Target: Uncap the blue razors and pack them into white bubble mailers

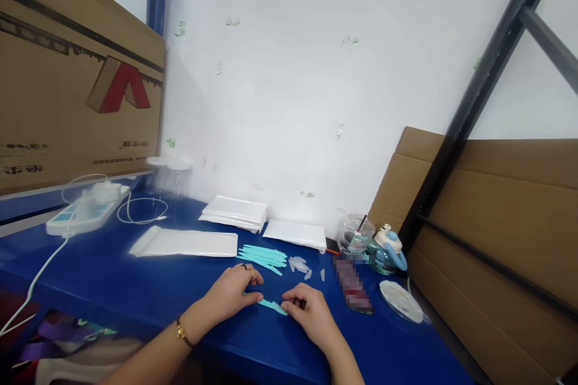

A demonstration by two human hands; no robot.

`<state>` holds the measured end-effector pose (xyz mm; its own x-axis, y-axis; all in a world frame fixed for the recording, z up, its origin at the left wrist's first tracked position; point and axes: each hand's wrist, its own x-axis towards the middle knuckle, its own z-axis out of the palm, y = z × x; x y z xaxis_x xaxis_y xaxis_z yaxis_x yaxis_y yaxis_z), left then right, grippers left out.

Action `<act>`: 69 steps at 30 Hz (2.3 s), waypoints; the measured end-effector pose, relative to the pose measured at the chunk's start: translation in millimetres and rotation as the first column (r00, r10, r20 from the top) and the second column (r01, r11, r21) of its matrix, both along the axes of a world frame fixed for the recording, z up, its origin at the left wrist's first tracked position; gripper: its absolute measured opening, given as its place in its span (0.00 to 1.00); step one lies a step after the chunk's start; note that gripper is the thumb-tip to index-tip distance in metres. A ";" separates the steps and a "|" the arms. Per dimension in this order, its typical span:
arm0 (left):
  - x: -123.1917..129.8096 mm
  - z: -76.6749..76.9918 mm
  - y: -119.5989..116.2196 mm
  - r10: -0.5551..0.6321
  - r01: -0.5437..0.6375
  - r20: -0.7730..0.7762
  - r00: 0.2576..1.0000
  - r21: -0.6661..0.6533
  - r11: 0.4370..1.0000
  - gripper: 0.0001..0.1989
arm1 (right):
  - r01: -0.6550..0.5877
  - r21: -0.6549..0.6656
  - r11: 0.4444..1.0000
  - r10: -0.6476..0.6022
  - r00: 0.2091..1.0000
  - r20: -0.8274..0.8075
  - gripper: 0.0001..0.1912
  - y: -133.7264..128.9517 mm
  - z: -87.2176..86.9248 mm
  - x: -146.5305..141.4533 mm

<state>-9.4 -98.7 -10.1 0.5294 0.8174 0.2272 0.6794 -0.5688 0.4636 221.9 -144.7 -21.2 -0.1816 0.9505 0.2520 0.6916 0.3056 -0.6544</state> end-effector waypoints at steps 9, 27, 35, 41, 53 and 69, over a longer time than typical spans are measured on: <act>9.8 3.5 53.9 0.023 0.007 -0.158 0.987 0.183 0.983 0.09 | 0.110 0.102 0.989 -0.135 0.945 0.298 0.17 53.8 1.6 56.2; 9.0 1.8 45.0 0.075 -0.065 -0.100 0.992 0.095 0.993 0.08 | 0.129 -0.077 0.989 -0.121 0.988 0.097 0.08 39.8 -9.6 28.2; 9.9 -4.3 53.6 0.064 -0.059 -0.069 0.996 0.069 0.996 0.04 | 0.154 -0.034 0.987 -0.152 0.986 0.073 0.09 47.0 -8.3 26.0; 8.0 -8.5 55.6 0.014 -0.014 -0.027 1.000 0.012 1.000 0.05 | 0.194 -0.008 0.981 -0.193 0.979 0.062 0.11 45.7 -7.5 19.5; 16.6 -17.4 54.9 -0.072 0.075 0.043 0.996 -0.081 0.994 0.06 | 0.108 -0.047 0.993 -0.108 0.994 -0.002 0.09 42.2 -9.8 0.2; 8.5 2.5 85.1 0.029 -0.021 -0.064 0.998 0.116 0.993 0.07 | 0.559 0.080 0.825 -0.560 0.794 0.234 0.08 74.3 -1.1 71.6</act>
